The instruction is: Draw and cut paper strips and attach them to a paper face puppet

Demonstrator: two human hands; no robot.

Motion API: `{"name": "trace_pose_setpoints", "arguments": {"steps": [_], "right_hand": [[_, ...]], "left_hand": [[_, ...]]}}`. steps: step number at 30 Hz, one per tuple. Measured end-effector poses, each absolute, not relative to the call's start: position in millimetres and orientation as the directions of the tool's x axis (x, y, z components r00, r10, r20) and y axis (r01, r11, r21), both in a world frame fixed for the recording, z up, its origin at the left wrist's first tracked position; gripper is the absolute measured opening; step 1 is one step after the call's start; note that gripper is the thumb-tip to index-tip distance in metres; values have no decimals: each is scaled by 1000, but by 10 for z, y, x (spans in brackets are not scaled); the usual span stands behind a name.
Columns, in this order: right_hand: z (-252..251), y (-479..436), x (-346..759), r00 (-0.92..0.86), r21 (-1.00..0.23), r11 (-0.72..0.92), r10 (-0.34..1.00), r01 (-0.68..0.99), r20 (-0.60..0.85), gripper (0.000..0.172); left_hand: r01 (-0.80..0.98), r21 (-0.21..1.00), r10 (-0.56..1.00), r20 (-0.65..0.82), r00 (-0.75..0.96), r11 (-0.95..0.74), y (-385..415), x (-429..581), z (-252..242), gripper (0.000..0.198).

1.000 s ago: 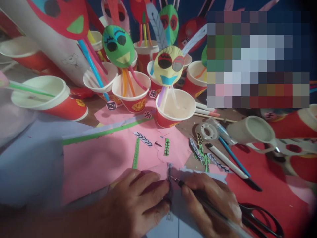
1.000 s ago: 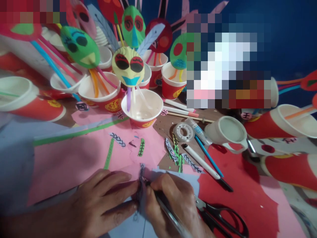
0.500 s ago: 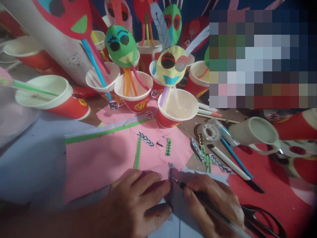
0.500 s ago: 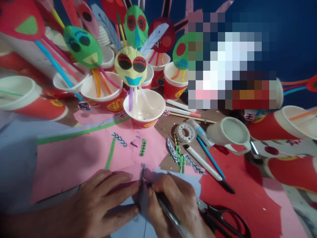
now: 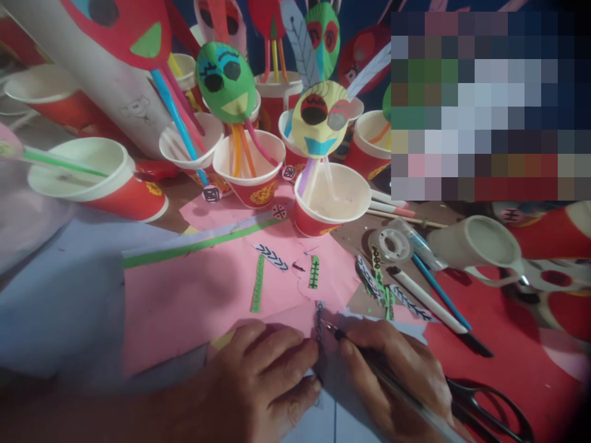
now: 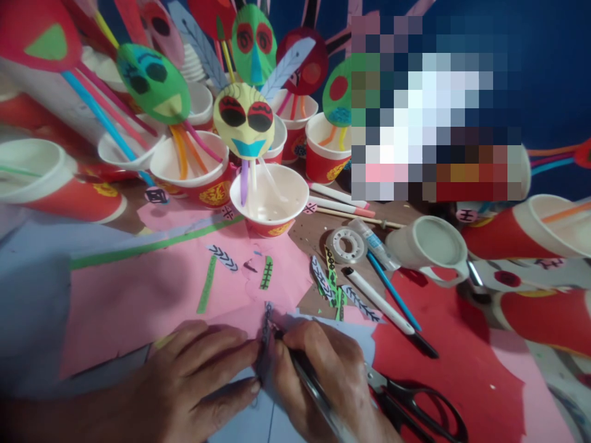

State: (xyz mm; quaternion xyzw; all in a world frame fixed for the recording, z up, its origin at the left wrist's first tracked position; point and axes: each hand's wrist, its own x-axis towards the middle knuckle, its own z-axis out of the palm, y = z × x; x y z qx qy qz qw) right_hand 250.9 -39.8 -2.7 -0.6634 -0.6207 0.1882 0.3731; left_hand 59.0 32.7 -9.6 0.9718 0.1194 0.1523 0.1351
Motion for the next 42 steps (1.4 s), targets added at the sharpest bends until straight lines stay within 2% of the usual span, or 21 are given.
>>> {"name": "trace_pose_setpoints", "arguments": {"steps": [4, 8, 14, 20, 23, 27, 35, 42], "right_hand": [[-18, -412, 2515, 154, -690, 57, 958, 722, 241, 7], [20, -419, 2540, 102, -645, 71, 969, 761, 227, 6], [22, -409, 2547, 38, -691, 144, 970, 708, 242, 6], [6, -423, 2517, 143, -729, 46, 970, 683, 196, 3], [15, -411, 2537, 104, -740, 92, 971, 667, 214, 5], [24, -400, 2554, 47, -752, 132, 976, 645, 211, 10], [23, -423, 2515, 127, -718, 81, 965, 691, 230, 8], [-14, -432, 2579, 13, -739, 151, 977, 657, 212, 9]], "left_hand": [[156, 302, 246, 288, 925, -940, 325, 583, -94, 19], [188, 313, 267, 230, 936, -931, 330, 591, -58, 17], [170, 310, 257, 263, 930, -935, 324, 584, -82, 18], [160, 301, 234, 230, 945, -940, 336, 562, -72, 21], [161, 318, 244, 240, 940, -934, 333, 564, -45, 19], [211, 350, 285, 174, 943, -913, 318, 572, -1, 18], [202, 334, 285, 223, 932, -921, 301, 572, -43, 18], [196, 323, 275, 218, 937, -926, 310, 567, -30, 17]]}}
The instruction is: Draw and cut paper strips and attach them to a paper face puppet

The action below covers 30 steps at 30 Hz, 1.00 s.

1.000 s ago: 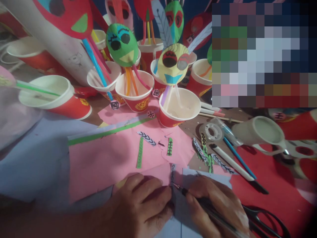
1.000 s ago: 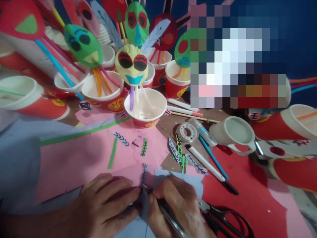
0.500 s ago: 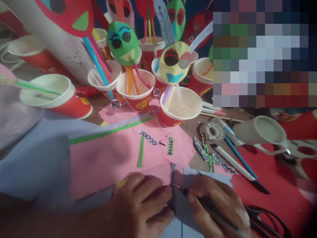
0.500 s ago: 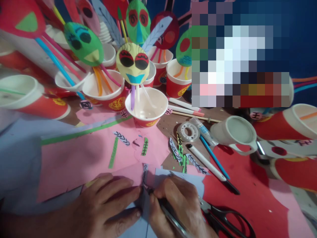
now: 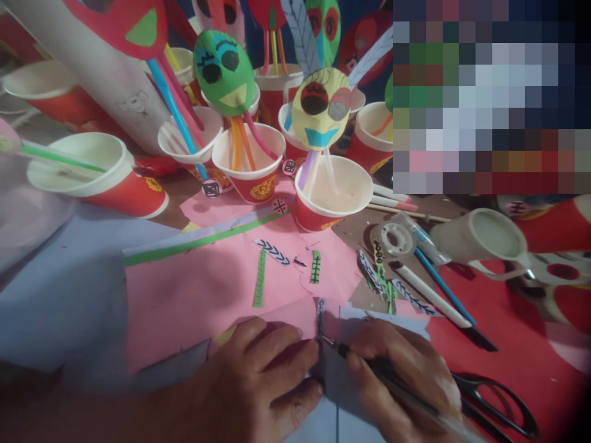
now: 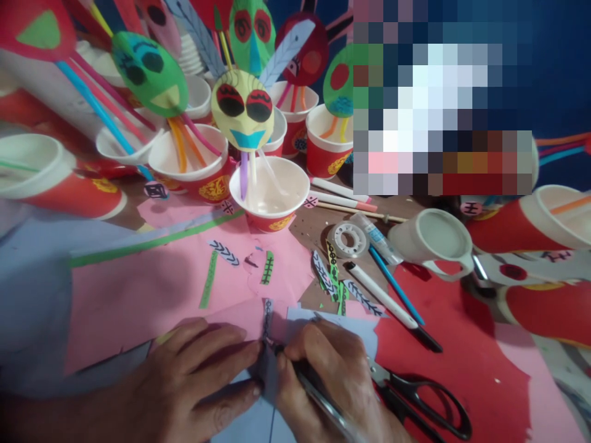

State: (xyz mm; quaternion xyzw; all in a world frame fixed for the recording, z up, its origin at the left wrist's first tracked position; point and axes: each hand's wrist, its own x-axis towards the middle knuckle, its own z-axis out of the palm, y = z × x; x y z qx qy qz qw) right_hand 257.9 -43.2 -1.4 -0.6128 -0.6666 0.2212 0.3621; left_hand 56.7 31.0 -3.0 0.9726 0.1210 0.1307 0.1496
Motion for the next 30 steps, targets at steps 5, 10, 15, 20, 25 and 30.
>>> {"name": "trace_pose_setpoints", "arguments": {"steps": [5, 10, 15, 20, 25, 30], "right_hand": [[-29, -428, 2575, 16, -707, 154, 974, 690, 228, 9], [-35, -450, 2582, -2, -690, 163, 974, 705, 228, 9], [-52, -462, 2573, -4, -699, 157, 977, 697, 215, 12], [-31, -483, 2556, -15, -683, 162, 976, 713, 216, 13], [-40, -541, 2558, -42, -672, 207, 966, 711, 253, 11], [-66, -556, 2564, -54, -677, 224, 963, 701, 263, 10]], "left_hand": [[184, 301, 253, 208, 945, -936, 306, 542, -26, 21], [160, 306, 222, 179, 958, -938, 299, 498, -24, 35], [137, 341, 201, 162, 966, -930, 283, 488, 38, 42], [152, 386, 215, 123, 969, -910, 217, 490, 91, 47], [145, 381, 211, 138, 968, -913, 192, 482, 79, 47], [139, 384, 215, 161, 963, -913, 200, 489, 77, 46]]}}
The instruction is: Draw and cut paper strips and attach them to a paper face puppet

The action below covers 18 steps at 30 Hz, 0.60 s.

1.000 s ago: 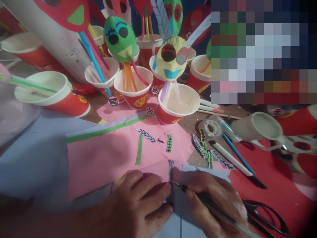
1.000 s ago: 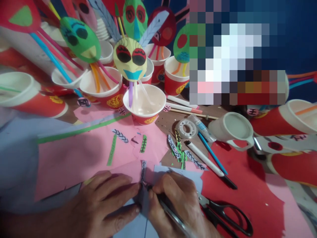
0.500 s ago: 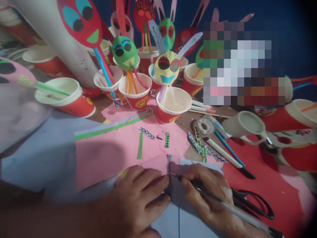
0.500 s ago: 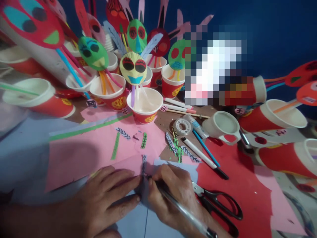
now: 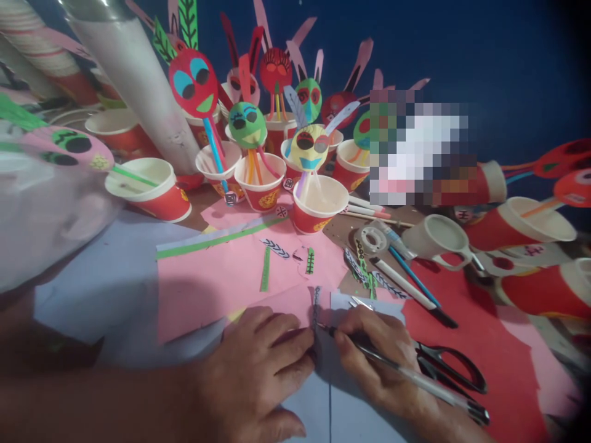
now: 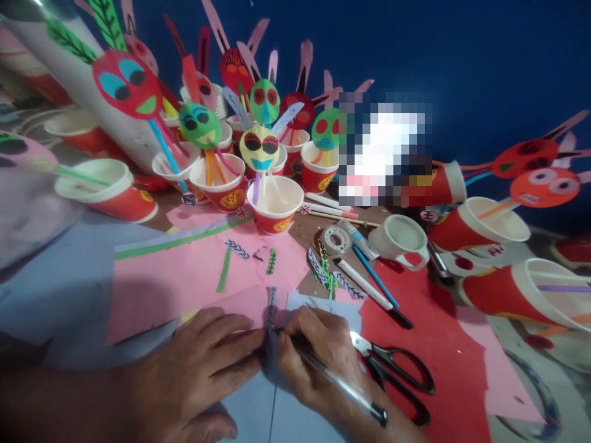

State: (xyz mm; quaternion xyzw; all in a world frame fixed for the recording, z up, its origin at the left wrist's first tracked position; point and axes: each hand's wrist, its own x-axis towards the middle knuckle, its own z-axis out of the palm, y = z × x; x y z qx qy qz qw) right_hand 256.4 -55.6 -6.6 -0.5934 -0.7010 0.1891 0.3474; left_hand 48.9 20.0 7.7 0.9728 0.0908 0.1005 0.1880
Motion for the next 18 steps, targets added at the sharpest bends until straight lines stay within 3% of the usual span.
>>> {"name": "trace_pose_setpoints", "arguments": {"steps": [18], "right_hand": [[-27, -517, 2551, -17, -707, 161, 978, 688, 207, 13]], "left_hand": [[168, 377, 224, 110, 968, -911, 211, 498, 93, 45]]}}
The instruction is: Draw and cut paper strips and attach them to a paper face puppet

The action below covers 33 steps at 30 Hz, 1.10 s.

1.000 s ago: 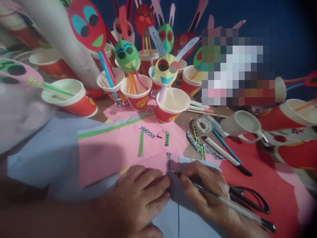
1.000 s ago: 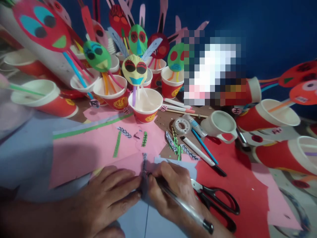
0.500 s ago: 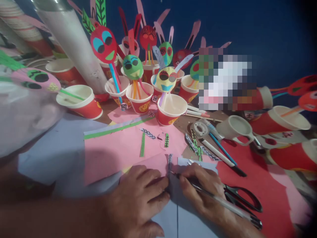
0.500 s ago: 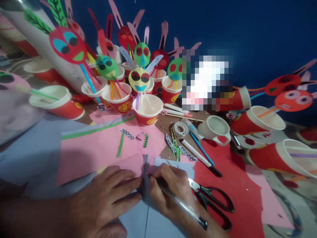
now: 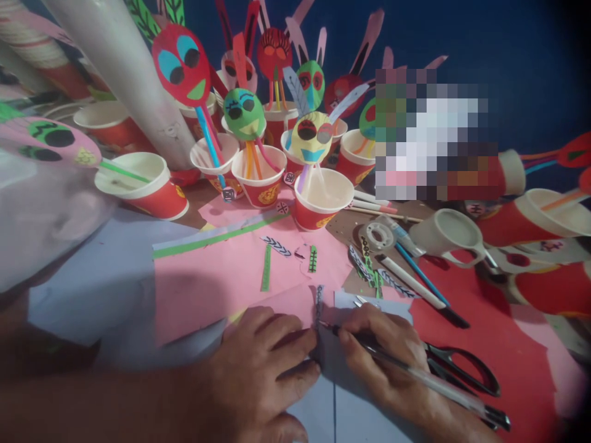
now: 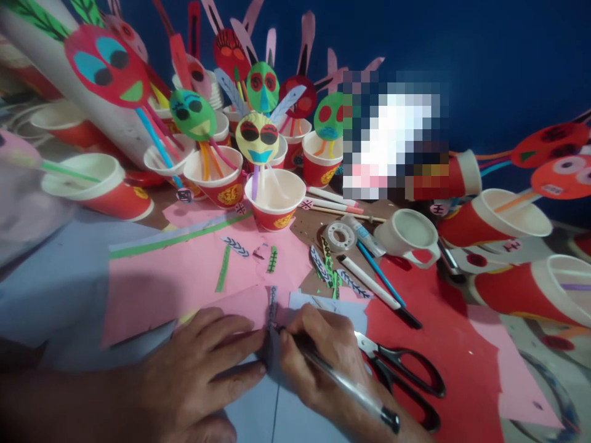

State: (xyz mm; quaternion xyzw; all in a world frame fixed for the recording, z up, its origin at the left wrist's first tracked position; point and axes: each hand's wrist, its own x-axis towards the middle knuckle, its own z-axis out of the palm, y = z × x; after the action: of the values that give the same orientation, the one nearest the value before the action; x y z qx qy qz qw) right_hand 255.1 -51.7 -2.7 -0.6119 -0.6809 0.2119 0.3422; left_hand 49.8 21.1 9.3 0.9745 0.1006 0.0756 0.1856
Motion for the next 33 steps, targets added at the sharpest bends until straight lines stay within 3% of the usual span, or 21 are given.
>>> {"name": "trace_pose_setpoints", "arguments": {"steps": [18, 33], "right_hand": [[-32, -520, 2559, 14, -747, 112, 987, 656, 160, 13], [4, -517, 2557, 15, -723, 140, 979, 676, 203, 12]], "left_hand": [[159, 406, 230, 130, 965, -900, 219, 505, 58, 44], [199, 431, 255, 76, 964, -880, 200, 510, 84, 44]]}}
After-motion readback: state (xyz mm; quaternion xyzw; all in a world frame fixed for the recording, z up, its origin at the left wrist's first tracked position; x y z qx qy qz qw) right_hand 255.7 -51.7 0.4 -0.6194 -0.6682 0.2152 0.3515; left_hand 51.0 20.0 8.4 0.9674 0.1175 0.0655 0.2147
